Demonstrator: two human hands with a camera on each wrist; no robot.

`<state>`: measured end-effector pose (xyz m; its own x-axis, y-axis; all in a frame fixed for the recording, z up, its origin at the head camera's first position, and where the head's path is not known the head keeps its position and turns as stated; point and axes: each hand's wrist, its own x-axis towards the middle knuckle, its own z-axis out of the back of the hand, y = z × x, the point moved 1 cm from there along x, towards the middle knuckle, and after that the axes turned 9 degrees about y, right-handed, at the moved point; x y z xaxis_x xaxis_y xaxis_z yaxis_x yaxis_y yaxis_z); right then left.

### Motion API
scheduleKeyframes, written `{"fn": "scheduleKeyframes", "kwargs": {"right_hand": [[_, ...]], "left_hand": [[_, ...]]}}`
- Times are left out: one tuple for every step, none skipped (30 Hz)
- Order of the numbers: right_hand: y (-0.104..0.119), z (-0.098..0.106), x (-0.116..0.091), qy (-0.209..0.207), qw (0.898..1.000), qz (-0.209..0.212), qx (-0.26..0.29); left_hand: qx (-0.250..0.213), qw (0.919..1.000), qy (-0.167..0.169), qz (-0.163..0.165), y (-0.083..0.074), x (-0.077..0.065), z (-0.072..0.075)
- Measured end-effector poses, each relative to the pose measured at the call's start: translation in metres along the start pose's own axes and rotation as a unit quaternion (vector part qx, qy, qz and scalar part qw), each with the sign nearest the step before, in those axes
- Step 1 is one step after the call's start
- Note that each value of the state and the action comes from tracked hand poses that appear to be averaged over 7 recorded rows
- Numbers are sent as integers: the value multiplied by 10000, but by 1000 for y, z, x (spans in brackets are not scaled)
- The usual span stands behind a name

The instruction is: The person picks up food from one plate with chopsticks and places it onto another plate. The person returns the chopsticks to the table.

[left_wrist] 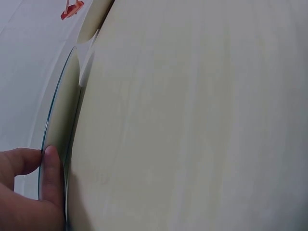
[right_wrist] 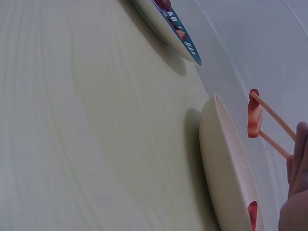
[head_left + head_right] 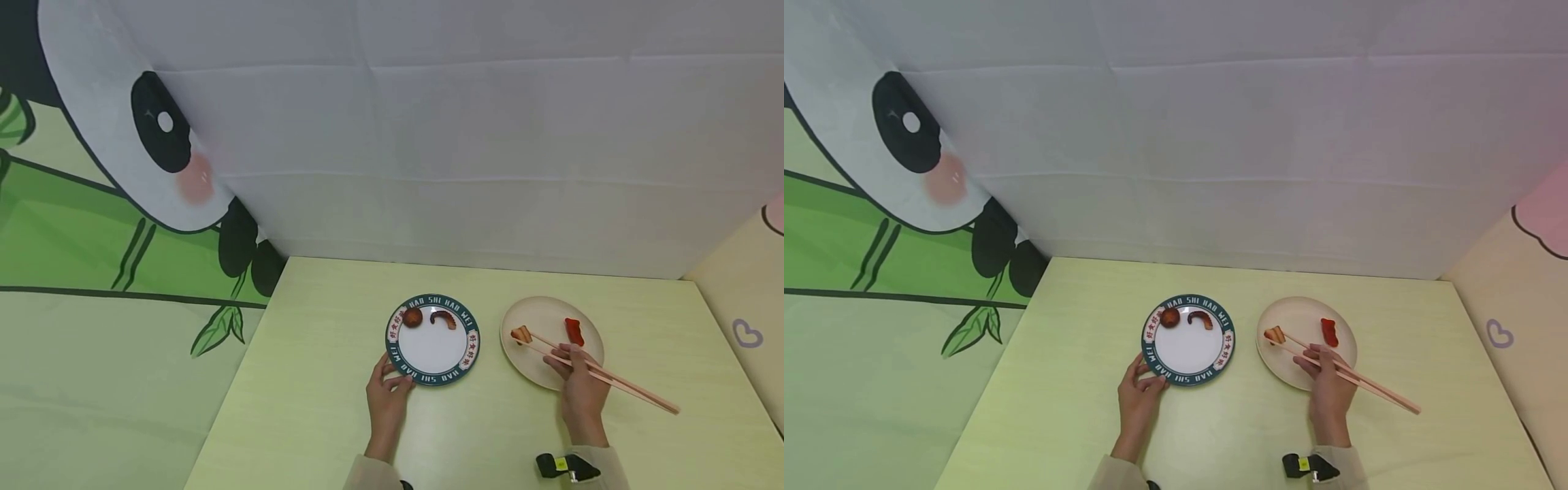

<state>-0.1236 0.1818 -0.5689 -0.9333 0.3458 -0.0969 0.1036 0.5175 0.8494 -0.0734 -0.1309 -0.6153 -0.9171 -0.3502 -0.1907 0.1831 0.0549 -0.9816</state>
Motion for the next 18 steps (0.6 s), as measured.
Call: {"fn": "scheduleKeyframes", "kwargs": {"right_hand": [[0,1,0,-7,10000,33,32],[0,2,0,-9,10000,69,63],[0,2,1,-13,9999,97,113],[1,3,1,-14,9998,136,153],[1,3,1,-14,9997,169,192],[1,4,1,-5,9996,201,204],[2,4,1,-12,9995,226,201],[2,5,1,-35,9995,242,202],[3,6,1,-58,9995,241,177],[3,6,1,-90,9996,243,131],[4,7,1,-123,9996,251,98],[4,8,1,-155,9995,258,31],[4,8,2,-201,9995,254,31],[4,9,2,-227,9993,289,44],[5,10,3,-252,9992,313,15],[5,11,3,-278,9990,344,-20],[5,12,4,-297,9988,387,-50],[5,12,5,-320,9986,420,-58]], "left_hand": [[9,10000,1,-1,0,0,0],[4,10000,0,18,0,0,0],[19,10000,8,11,0,0,0],[24,10000,13,6,0,-1,0],[24,10000,20,13,0,-1,0],[15,10000,19,40,0,-1,0],[15,10000,24,37,0,-2,0],[17,10000,28,5,-1,-2,0],[7,10000,29,-25,-1,-2,0],[-4,10000,24,-55,-1,-2,1],[1,10000,15,-91,0,-2,0],[-2,9999,9,-135,0,-2,1],[0,9998,5,-173,-1,-3,1],[9,9998,-2,-205,-1,-3,1],[11,9998,-7,-211,-1,-3,1],[21,9998,-11,-214,-2,-3,1],[27,9998,-12,-214,-2,-3,1],[30,9998,-9,-191,-4,-3,1]]}}
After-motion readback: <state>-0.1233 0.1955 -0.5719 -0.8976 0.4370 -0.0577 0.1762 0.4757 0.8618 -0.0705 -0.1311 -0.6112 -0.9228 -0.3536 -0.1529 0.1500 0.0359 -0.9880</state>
